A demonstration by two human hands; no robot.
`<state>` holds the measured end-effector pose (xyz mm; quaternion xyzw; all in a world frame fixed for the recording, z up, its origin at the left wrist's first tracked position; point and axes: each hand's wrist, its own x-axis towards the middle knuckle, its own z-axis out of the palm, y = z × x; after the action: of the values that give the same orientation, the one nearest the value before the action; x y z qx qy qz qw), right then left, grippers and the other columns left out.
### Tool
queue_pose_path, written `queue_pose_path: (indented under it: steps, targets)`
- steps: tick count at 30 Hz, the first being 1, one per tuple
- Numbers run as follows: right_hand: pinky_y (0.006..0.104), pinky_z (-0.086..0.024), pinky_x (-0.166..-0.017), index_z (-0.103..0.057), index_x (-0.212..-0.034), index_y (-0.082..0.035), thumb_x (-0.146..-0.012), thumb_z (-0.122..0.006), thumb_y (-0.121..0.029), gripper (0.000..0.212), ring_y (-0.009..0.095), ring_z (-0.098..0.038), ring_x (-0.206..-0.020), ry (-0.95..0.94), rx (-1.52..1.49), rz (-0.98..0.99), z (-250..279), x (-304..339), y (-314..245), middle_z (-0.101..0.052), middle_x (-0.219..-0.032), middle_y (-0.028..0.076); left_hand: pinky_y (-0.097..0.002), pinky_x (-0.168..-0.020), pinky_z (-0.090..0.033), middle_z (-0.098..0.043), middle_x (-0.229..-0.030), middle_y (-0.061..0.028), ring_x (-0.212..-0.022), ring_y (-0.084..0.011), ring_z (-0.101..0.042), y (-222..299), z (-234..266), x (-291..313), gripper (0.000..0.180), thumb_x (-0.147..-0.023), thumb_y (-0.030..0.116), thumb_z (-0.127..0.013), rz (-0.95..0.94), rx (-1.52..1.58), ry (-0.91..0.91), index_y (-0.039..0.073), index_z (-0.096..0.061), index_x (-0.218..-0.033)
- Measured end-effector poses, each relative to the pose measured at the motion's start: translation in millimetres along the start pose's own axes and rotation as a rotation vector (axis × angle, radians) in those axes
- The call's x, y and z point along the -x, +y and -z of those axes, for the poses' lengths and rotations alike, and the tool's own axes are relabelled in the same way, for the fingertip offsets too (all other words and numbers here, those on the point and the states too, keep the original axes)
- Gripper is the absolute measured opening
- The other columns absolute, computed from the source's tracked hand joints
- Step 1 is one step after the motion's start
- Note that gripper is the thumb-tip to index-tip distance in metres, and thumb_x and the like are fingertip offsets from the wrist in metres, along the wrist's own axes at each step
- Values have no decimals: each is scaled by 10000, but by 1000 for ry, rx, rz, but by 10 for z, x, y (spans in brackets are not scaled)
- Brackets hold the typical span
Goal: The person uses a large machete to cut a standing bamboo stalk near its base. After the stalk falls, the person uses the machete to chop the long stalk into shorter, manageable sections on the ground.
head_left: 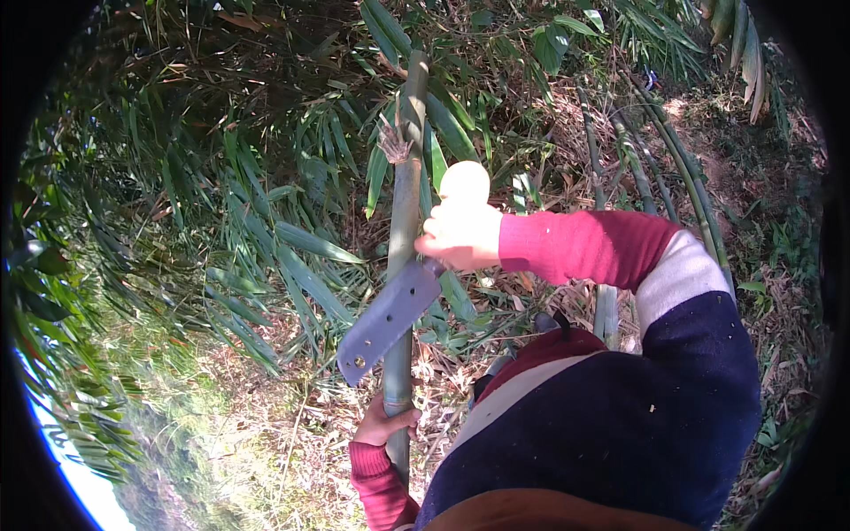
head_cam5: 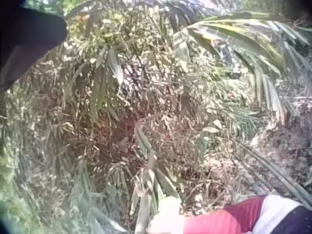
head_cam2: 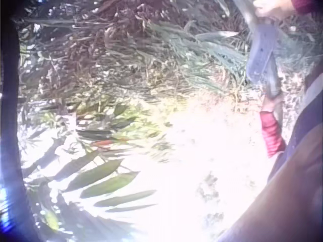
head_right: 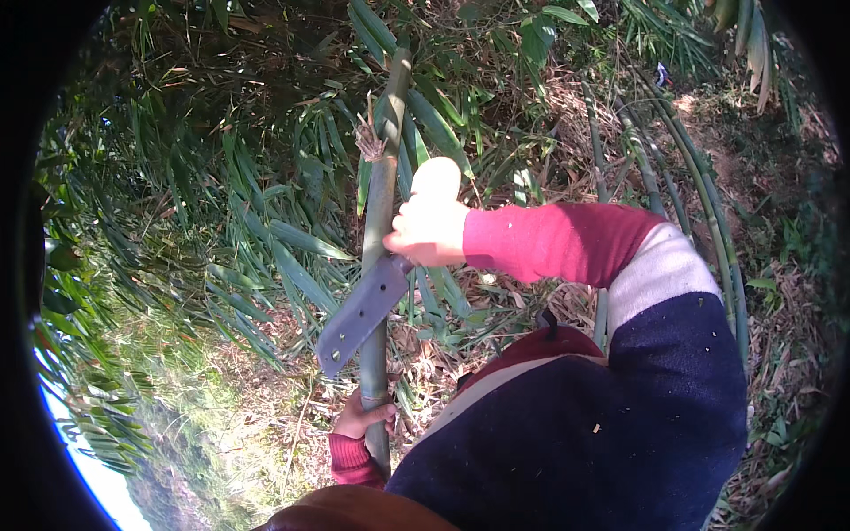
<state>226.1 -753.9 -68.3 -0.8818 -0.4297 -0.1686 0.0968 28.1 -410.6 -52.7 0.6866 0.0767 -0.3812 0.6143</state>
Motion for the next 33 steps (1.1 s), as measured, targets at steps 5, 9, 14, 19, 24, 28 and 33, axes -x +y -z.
queue_pose_path:
  steps: [5, 9, 14, 19, 24, 28, 33]
  targets:
    - [455, -519, -674, -597, -955, -74, -948, -583, -353, 280, 311, -670, -743, 235, 156, -572, -59, 384, 631, -654, -791, 137, -288, -549, -526, -622, -733, -49, -588, -150, -627, -28, -14, -236, 598, -835, 69, -790, 13, -9, -56, -12, -485, -1343]
    - [478, -490, -756, -604, -949, -119, -945, -548, -307, 196, 320, -645, -776, -67, -151, -346, -179, 257, -207, -634, -805, 112, -293, -546, -533, -623, -745, -48, -594, -156, -630, -161, 80, -222, 609, -833, 74, -795, 4, -20, -7, -4, -473, -1344]
    - [449, -539, -677, -605, -979, -89, -889, -610, -247, 182, 290, -675, -725, 130, 85, -606, -122, 485, 633, -655, -758, 106, -295, -540, -549, -633, -781, -58, -597, -161, -632, -202, 119, -127, 523, -833, 68, -798, -11, 10, 22, 5, -496, -1255]
    - [487, -532, -750, -579, -1029, -70, -899, -547, -225, 204, 358, -678, -870, -44, -116, -535, -27, 366, 86, -663, -890, 147, -282, -542, -541, -625, -763, -51, -583, -150, -621, -329, 128, -349, 598, -810, 114, -829, -5, -19, -9, -2, -486, -1286]
    - [476, -537, -720, -592, -1009, -134, -889, -565, -250, 169, 287, -683, -790, 4, 81, -90, -342, 421, 62, -641, -823, 77, -306, -549, -532, -621, -788, -62, -586, -167, -625, -202, -14, -141, 615, -789, 117, -834, 8, -9, 41, 1, -490, -1285]
    - [468, -539, -651, -575, -1028, -85, -907, -600, -294, 243, 334, -687, -734, 88, 85, -525, -99, 593, 528, -677, -814, 139, -296, -543, -531, -622, -776, -57, -594, -154, -621, -177, 32, -317, 587, -814, 92, -808, -14, -52, -29, -3, -481, -1293]
    - [501, -547, -685, -583, -1026, -97, -877, -555, -154, 163, 348, -693, -803, -196, -268, -232, 58, 428, -325, -682, -877, 132, -318, -538, -553, -613, -758, -57, -570, -168, -625, -128, -37, -196, 689, -814, 89, -811, 8, -12, -11, -7, -438, -1385]
